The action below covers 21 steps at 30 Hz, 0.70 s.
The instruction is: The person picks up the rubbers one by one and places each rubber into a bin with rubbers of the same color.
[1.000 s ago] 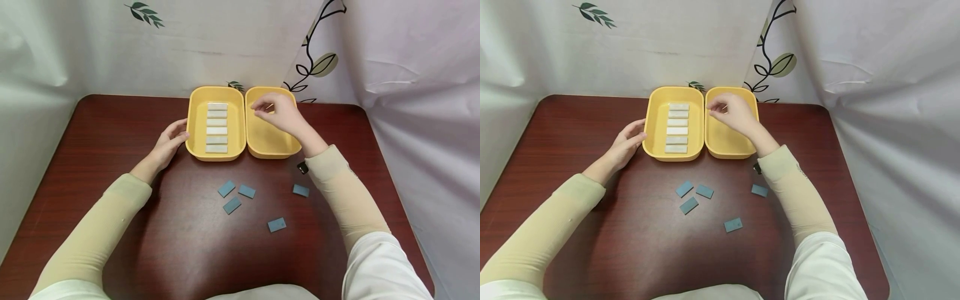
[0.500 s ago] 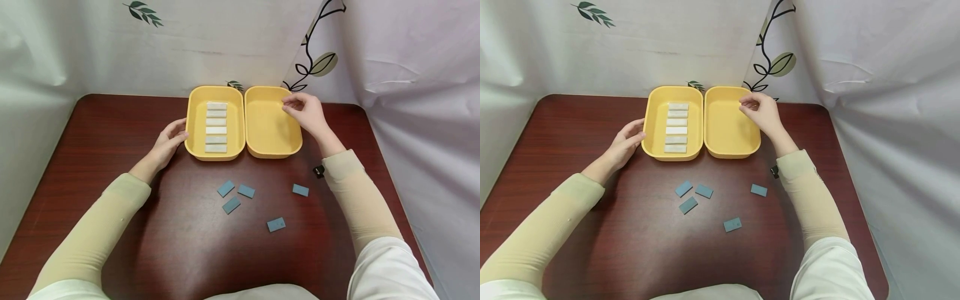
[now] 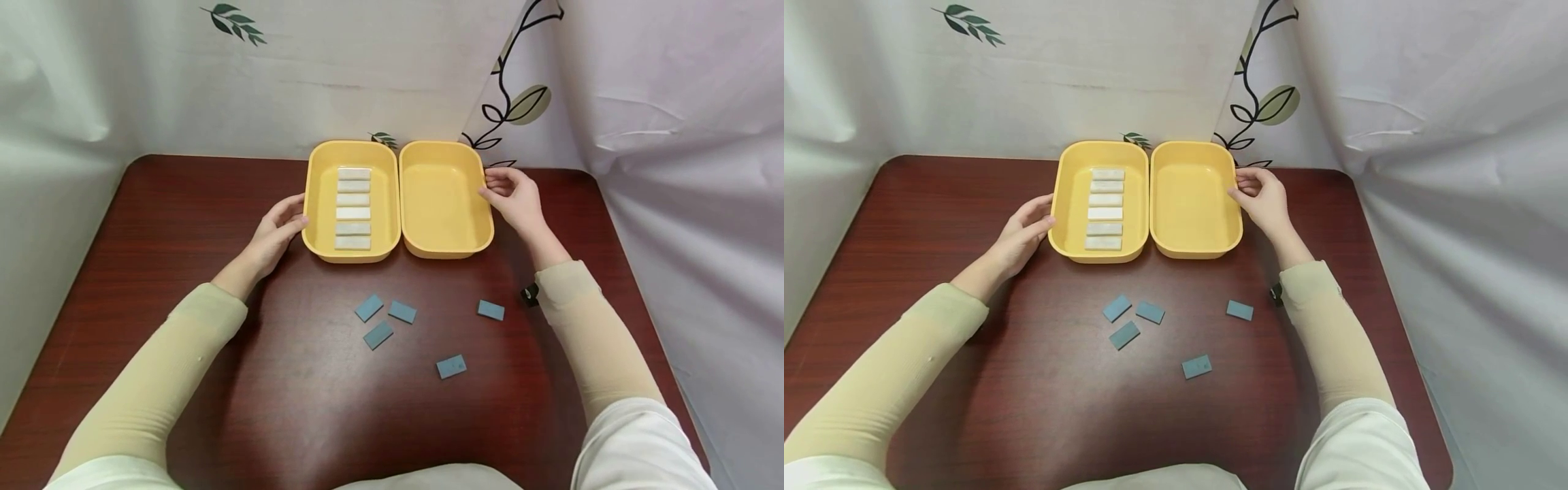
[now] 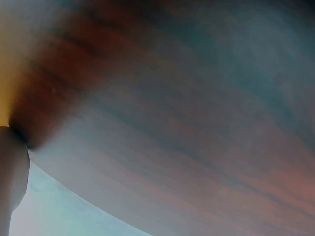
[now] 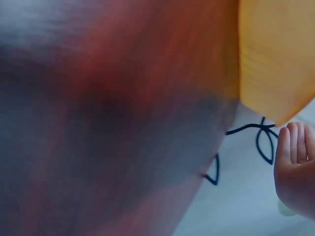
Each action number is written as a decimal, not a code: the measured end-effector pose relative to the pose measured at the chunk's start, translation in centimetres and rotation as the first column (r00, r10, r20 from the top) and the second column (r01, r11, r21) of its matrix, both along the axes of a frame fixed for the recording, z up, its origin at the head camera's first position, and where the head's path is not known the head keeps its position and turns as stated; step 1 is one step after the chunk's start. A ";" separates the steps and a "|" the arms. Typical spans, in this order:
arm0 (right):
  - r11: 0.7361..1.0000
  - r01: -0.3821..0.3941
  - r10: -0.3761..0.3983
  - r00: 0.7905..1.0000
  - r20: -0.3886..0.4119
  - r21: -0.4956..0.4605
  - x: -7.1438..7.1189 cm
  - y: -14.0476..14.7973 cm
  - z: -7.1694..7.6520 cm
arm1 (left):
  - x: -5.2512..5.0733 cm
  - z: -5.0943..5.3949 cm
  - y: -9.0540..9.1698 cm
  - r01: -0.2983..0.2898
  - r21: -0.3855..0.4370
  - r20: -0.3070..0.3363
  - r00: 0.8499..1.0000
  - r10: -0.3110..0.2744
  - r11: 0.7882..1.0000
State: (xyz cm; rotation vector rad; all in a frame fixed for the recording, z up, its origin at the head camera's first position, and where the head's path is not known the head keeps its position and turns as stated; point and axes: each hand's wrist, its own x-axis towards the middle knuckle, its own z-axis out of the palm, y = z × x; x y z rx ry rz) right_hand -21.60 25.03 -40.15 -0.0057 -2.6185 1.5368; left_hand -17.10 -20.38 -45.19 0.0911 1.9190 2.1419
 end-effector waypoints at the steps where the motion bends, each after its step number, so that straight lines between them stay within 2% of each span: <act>1: 1.000 0.005 -0.005 1.000 0.017 -0.012 0.1 0.1 -0.2 | 0.0 0.0 0.0 0.001 0.001 0.000 1.000 -0.001 1.000; 4: 0.998 0.001 0.003 0.997 0.078 -0.061 0.5 0.1 -0.8 | 0.0 0.0 -0.1 -0.001 0.000 0.001 1.000 0.001 1.000; 7: 0.991 -0.025 0.044 0.988 0.148 -0.133 0.7 0.0 -1.2 | 0.0 0.0 -0.2 -0.004 0.002 0.001 1.000 0.004 1.000; 13: 0.964 -0.061 0.138 0.946 0.293 -0.259 1.1 0.2 -2.1 | -0.1 -0.1 -0.2 -0.001 0.004 0.000 1.000 0.001 1.000; 16: 0.947 -0.067 0.173 0.930 0.323 -0.313 1.2 0.3 -2.3 | -0.1 -0.2 -0.1 0.000 0.017 -0.003 1.000 0.000 1.000; 21: 0.922 -0.064 0.200 0.923 0.329 -0.382 1.4 0.3 -2.6 | -0.1 0.0 0.0 -0.001 0.034 0.000 1.000 0.001 0.999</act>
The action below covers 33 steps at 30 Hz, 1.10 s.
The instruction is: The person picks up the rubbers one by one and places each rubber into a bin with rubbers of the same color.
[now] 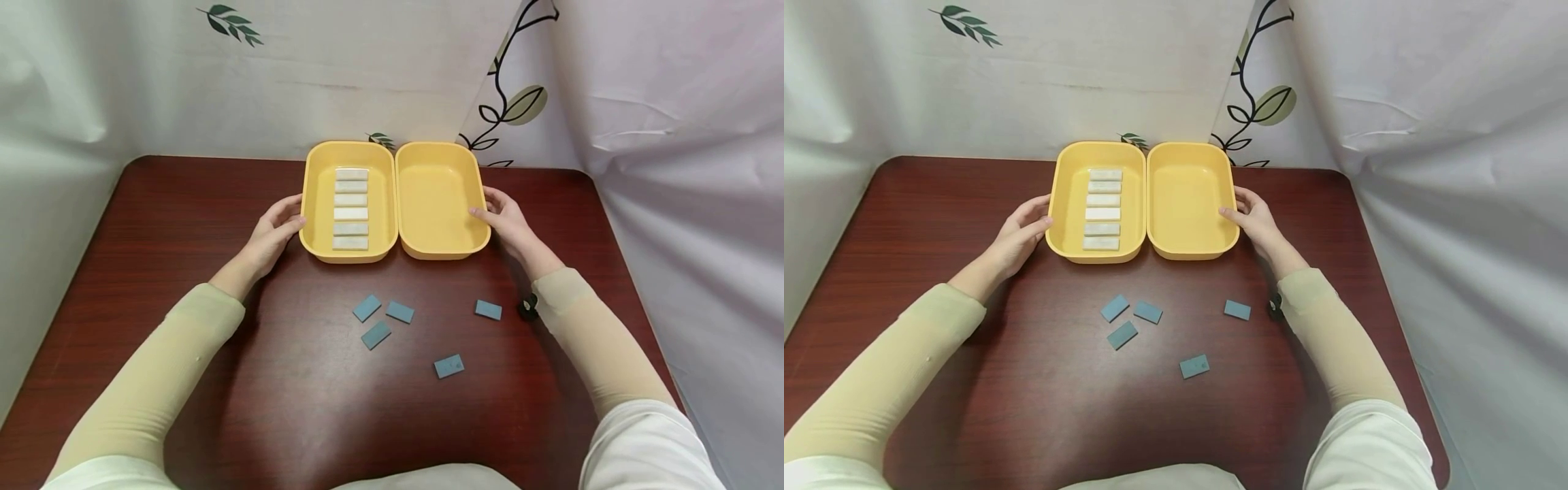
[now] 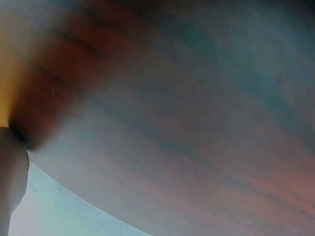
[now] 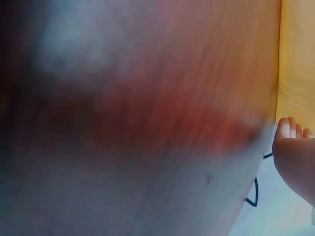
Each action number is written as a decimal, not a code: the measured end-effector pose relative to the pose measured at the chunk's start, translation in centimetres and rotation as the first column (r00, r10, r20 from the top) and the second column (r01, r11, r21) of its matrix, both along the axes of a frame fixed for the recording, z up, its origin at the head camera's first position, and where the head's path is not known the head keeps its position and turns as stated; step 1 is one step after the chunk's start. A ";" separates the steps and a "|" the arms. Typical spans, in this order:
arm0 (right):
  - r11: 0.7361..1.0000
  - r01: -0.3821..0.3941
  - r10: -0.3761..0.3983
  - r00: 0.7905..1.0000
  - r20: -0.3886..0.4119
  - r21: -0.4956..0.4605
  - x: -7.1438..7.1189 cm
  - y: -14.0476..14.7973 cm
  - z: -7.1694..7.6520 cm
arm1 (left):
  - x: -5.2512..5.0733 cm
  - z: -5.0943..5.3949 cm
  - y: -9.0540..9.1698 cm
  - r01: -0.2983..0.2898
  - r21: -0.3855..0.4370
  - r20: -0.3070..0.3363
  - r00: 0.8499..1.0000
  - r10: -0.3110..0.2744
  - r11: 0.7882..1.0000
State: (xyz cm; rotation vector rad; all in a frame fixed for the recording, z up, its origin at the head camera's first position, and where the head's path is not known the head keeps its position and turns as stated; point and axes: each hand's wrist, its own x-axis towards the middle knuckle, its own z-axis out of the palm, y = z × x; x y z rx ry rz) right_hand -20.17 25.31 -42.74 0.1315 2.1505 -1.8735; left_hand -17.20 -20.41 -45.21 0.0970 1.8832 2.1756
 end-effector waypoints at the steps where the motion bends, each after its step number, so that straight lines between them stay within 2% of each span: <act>1: 1.000 0.001 -0.001 1.000 0.003 -0.013 0.0 0.0 -0.1 | 0.0 0.1 0.0 -0.002 -0.001 0.001 1.000 0.002 1.000; 7: 0.997 0.018 -0.019 1.000 -0.003 -0.077 -0.2 -0.1 -0.7 | -0.1 0.3 -0.2 -0.008 -0.007 -0.006 1.000 0.008 1.000; 15: 0.979 0.022 -0.020 1.000 0.011 -0.204 -0.4 0.0 -1.1 | -0.1 0.3 -0.2 -0.001 -0.006 -0.010 1.000 0.001 1.000; 27: 0.974 -0.001 0.009 0.999 0.034 -0.226 -0.4 0.4 -1.4 | 0.0 0.1 0.0 -0.013 0.027 0.012 1.000 0.013 1.000; 33: 0.977 0.003 0.004 0.999 0.033 -0.215 -0.1 0.4 -1.6 | 0.0 0.1 -0.3 0.006 0.065 0.017 1.000 -0.008 0.998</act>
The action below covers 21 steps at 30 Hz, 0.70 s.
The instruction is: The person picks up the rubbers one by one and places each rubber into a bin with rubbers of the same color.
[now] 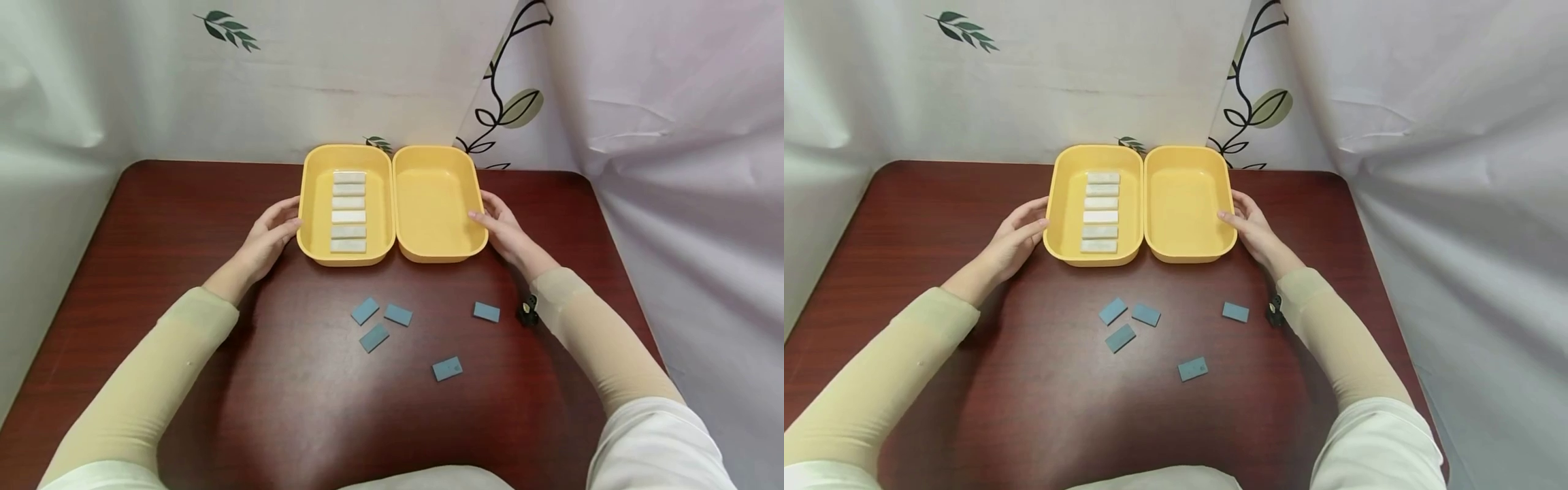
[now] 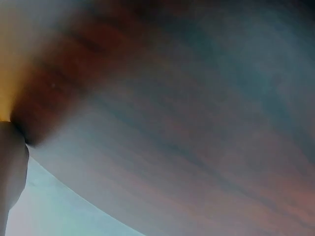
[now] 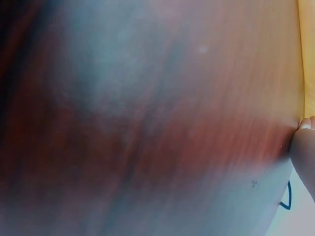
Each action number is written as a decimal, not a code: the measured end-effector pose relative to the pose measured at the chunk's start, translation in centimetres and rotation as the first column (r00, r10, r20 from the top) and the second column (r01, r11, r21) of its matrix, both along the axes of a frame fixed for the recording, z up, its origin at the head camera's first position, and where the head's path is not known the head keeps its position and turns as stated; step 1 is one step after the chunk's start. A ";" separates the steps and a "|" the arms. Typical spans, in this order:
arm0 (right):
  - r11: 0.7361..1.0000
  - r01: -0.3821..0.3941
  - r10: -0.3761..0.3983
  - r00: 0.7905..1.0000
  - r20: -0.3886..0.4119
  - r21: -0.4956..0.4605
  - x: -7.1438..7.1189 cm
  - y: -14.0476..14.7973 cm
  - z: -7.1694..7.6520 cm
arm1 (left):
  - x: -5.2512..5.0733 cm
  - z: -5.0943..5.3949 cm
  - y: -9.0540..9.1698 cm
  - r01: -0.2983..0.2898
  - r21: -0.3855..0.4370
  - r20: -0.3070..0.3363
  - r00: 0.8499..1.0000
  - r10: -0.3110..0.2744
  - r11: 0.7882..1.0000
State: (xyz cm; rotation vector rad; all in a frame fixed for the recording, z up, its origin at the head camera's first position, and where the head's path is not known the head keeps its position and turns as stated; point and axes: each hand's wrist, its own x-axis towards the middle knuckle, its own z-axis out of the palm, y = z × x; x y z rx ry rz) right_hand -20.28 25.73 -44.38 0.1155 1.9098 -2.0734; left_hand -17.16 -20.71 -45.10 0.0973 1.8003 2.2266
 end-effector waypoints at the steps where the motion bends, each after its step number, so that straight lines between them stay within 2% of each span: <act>1: 1.000 0.000 0.000 1.000 -0.001 -0.002 0.0 0.0 0.0 | -0.1 0.1 -0.1 0.003 0.016 0.003 1.000 -0.003 1.000; 5: 1.000 -0.013 0.013 1.000 -0.010 -0.003 -0.1 -0.1 -0.1 | -0.1 0.6 -0.4 0.012 0.061 0.044 0.999 -0.014 0.998; 7: 1.000 -0.016 0.016 1.000 -0.017 0.005 -0.2 -0.1 -0.2 | 0.2 1.0 -0.7 0.019 0.049 0.069 0.997 -0.022 0.999; 14: 0.999 -0.012 0.012 1.000 -0.018 0.046 0.1 0.0 -0.4 | 2.3 1.7 -1.8 0.050 -0.062 0.123 0.992 -0.042 0.997; 21: 0.998 -0.018 0.019 1.000 -0.015 0.058 0.1 0.2 -0.2 | 5.0 2.3 -1.9 0.053 -0.239 0.097 0.995 -0.030 0.970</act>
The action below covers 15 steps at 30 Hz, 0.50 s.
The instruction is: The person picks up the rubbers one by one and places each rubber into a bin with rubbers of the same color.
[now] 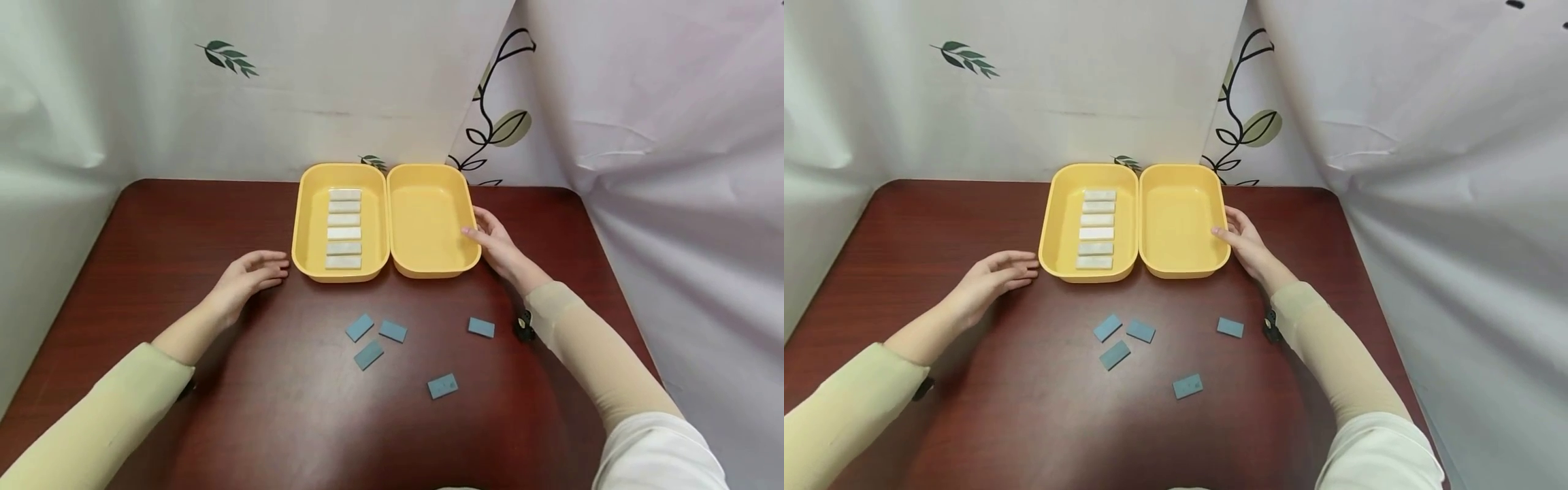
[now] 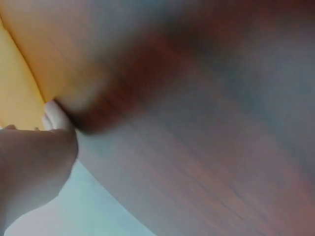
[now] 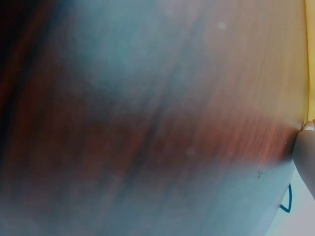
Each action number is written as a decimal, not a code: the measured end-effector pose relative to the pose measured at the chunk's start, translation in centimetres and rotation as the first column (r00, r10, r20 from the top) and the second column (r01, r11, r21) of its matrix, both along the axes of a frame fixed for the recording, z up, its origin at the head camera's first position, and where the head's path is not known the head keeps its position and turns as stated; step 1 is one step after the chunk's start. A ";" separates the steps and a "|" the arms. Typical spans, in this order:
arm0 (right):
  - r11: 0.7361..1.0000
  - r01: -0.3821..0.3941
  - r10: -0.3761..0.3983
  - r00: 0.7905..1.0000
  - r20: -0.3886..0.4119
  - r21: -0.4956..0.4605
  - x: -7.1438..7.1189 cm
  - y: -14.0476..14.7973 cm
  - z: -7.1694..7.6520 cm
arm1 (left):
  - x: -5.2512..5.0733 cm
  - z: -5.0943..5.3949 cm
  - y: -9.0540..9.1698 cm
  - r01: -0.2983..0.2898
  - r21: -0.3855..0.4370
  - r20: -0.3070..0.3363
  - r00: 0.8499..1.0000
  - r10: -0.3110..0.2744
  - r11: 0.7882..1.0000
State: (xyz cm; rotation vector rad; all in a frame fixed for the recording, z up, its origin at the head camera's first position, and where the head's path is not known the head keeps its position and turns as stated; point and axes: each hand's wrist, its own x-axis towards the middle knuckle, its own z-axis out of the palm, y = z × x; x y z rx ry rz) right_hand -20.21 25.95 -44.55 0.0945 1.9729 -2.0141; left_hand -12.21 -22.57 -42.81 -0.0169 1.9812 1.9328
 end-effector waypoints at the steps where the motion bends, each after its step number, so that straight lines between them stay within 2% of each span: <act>1: 1.000 0.000 0.000 1.000 -0.002 -0.002 0.1 0.0 0.0 | 0.5 0.0 0.1 0.003 -0.024 -0.004 1.000 -0.003 1.000; 8: 1.000 0.006 -0.006 1.000 -0.011 0.001 -0.1 0.0 0.0 | 3.2 0.3 1.6 0.064 -0.205 -0.044 0.996 -0.074 0.977; 13: 1.000 0.005 -0.005 1.000 -0.001 0.016 -0.1 0.0 0.0 | 4.2 0.6 2.9 0.110 -0.304 -0.072 0.988 -0.138 0.946; 15: 1.000 0.007 -0.007 1.000 0.001 0.016 0.0 0.0 0.0 | 4.5 0.6 3.4 0.123 -0.357 -0.089 0.982 -0.164 0.926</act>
